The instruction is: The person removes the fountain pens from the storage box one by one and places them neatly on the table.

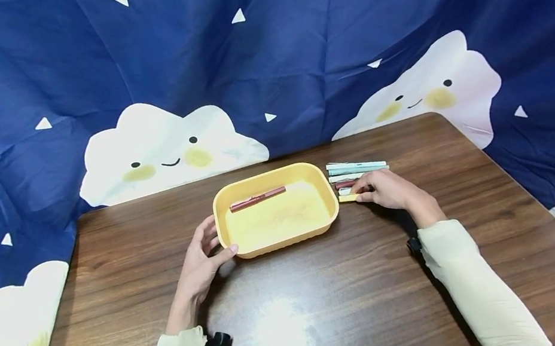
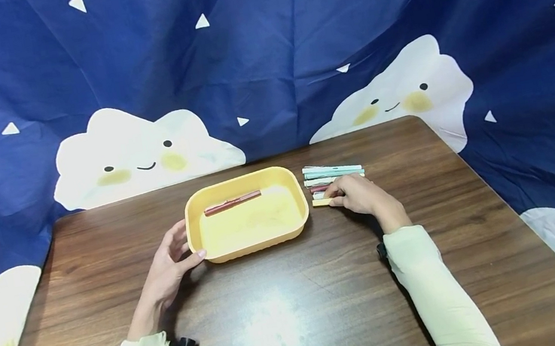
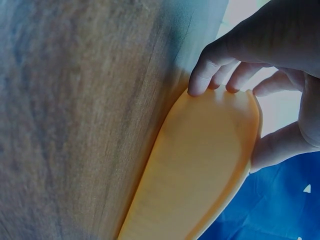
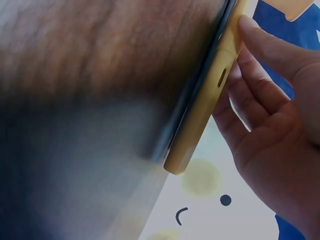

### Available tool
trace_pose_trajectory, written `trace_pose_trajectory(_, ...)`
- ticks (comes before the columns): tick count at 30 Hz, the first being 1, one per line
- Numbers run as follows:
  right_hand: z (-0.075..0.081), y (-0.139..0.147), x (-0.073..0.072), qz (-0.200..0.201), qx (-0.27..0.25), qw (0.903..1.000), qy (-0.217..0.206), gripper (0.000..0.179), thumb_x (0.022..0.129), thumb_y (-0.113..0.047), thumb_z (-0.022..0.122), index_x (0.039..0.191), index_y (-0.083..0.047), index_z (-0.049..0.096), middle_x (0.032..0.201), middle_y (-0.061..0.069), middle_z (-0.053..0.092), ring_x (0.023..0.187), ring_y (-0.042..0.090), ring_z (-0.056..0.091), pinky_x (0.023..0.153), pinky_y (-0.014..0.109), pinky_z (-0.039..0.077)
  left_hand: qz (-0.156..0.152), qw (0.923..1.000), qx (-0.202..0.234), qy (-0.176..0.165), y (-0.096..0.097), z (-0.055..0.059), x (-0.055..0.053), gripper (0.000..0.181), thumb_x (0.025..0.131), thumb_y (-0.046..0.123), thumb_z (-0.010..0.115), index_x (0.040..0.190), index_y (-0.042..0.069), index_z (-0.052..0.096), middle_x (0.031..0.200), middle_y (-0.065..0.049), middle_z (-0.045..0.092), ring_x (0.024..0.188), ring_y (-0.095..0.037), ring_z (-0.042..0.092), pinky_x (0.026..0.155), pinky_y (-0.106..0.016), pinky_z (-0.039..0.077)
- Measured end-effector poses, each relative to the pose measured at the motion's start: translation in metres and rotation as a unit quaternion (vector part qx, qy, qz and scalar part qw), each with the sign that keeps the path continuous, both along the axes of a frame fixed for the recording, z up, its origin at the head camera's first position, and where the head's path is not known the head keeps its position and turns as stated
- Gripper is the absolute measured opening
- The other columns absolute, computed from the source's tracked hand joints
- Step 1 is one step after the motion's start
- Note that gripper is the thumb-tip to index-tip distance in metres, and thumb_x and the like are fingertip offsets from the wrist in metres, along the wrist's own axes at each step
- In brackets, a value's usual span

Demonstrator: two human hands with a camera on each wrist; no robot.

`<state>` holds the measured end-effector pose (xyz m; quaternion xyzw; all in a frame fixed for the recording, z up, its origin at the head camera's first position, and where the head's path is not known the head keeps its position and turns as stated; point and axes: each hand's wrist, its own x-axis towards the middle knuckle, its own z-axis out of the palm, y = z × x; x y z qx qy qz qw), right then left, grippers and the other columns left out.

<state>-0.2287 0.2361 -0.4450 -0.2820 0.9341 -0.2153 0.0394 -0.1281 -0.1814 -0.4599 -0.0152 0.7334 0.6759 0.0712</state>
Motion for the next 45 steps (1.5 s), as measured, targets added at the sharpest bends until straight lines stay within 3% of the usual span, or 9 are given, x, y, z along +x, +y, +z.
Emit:
trace_pose_trajectory(26, -0.002, 0.005, -0.003, -0.026, -0.007, 0.9996, -0.006, 0.012, 0.079, -0.013, 0.074, 0.091, -0.014, 0.074, 0.079, -0.006, 0.066, 0.073, 0.010, 0.056, 0.069, 0.028, 0.045, -0.001, 1.0000, 0.002, -0.003, 0.000, 0.000, -0.001, 0.082, 0.076, 0.012, 0.077, 0.143, 0.020, 0.031, 0.142, -0.012, 0.040, 0.126, -0.029, 0.045, 0.086, -0.022, 0.047)
trace_pose_trajectory(45, 0.010, 0.001, 0.000, -0.055, -0.043, 0.9973, -0.023, 0.017, 0.085, -0.016, 0.068, 0.101, -0.011, 0.071, 0.094, 0.003, 0.068, 0.085, 0.018, 0.058, 0.076, 0.035, 0.046, 0.000, 1.0000, 0.002, -0.002, 0.000, -0.001, -0.001, 0.081, 0.076, 0.012, 0.077, 0.143, 0.020, 0.031, 0.141, -0.012, 0.040, 0.127, -0.030, 0.044, 0.086, -0.022, 0.047)
